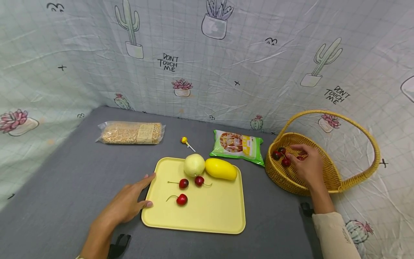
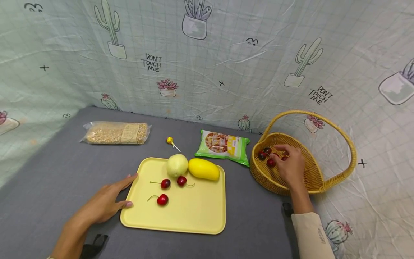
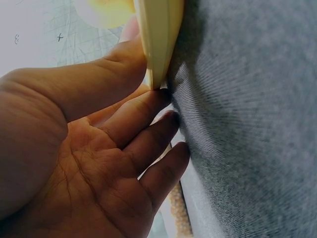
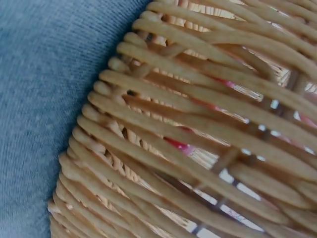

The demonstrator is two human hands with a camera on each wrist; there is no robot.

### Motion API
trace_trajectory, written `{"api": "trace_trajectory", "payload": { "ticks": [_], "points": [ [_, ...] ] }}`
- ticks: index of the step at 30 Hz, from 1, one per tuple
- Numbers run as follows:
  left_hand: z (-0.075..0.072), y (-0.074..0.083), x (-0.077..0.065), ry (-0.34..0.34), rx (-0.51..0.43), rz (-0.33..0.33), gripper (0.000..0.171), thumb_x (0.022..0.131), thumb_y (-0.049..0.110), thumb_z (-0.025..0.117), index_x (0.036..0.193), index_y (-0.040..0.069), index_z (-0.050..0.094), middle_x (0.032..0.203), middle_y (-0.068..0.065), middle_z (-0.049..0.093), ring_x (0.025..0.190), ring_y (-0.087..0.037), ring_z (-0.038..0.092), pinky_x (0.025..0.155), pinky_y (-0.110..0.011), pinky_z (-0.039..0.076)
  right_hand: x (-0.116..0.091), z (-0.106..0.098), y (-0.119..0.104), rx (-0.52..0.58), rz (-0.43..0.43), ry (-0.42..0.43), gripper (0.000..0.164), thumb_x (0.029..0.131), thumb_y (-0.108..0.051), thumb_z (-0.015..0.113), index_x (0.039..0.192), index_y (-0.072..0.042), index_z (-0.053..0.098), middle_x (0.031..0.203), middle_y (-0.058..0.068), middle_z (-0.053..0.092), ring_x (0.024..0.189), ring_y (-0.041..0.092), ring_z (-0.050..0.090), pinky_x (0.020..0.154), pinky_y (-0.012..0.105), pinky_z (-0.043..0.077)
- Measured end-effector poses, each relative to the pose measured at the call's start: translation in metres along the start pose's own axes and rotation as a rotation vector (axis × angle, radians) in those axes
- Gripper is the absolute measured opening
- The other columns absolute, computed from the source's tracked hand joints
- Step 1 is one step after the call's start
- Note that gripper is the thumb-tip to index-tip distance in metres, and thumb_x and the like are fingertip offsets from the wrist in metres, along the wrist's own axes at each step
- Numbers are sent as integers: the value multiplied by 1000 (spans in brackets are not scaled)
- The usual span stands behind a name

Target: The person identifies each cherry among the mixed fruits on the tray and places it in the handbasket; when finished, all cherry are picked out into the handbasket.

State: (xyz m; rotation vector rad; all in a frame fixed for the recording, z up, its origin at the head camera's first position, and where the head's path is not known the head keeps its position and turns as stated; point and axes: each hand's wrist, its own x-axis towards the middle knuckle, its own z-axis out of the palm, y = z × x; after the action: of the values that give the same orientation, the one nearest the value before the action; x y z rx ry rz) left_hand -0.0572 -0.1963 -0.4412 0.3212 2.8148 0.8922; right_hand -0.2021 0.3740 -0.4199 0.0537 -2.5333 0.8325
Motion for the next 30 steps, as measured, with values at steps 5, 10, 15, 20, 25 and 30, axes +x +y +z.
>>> {"api": "trace_trajectory", "payload": {
  "ticks": [5,10,15,20,25,30],
  "points": [
    [0,0,-1,12,3,7,90,88,16,86,165,10,40,160,-33,45,140,-59,51,108,-73,45,-1,0,-7,74,-112,210,30,82,-7,93,110,-7,83,93,17,73,84,-5,47,76,15,37],
    [0,-1,-2,23,9,14,89,87,16,87,164,10,41,159,-33,46,139,-57,53,107,-71,46,-4,-2,-20,135,-209,292,36,74,-1,96,108,-5,83,90,18,75,86,-11,45,76,12,34],
    [0,-1,-2,34,16,19,89,87,15,87,164,9,42,158,-34,47,139,-56,54,107,-71,47,-12,-2,-42,159,-268,295,41,69,2,97,108,-4,84,92,17,78,89,-3,50,79,11,35],
    [1,0,-1,28,14,16,89,87,15,87,164,9,42,158,-33,47,139,-56,53,108,-71,46,-22,-3,-73,188,-299,220,37,75,-3,96,110,-8,84,93,8,76,92,2,53,72,9,38],
    [1,0,-1,22,17,9,89,87,16,87,164,10,42,159,-33,47,139,-57,53,108,-71,46,-30,1,-99,225,-384,162,37,75,-3,96,109,-9,83,95,11,77,92,11,54,72,12,39],
    [1,0,1,28,27,15,90,87,17,87,164,9,42,158,-34,47,139,-58,53,107,-72,46,-39,7,-120,251,-468,105,41,72,0,96,109,-9,83,94,10,76,88,13,51,74,18,39]
  ]
}}
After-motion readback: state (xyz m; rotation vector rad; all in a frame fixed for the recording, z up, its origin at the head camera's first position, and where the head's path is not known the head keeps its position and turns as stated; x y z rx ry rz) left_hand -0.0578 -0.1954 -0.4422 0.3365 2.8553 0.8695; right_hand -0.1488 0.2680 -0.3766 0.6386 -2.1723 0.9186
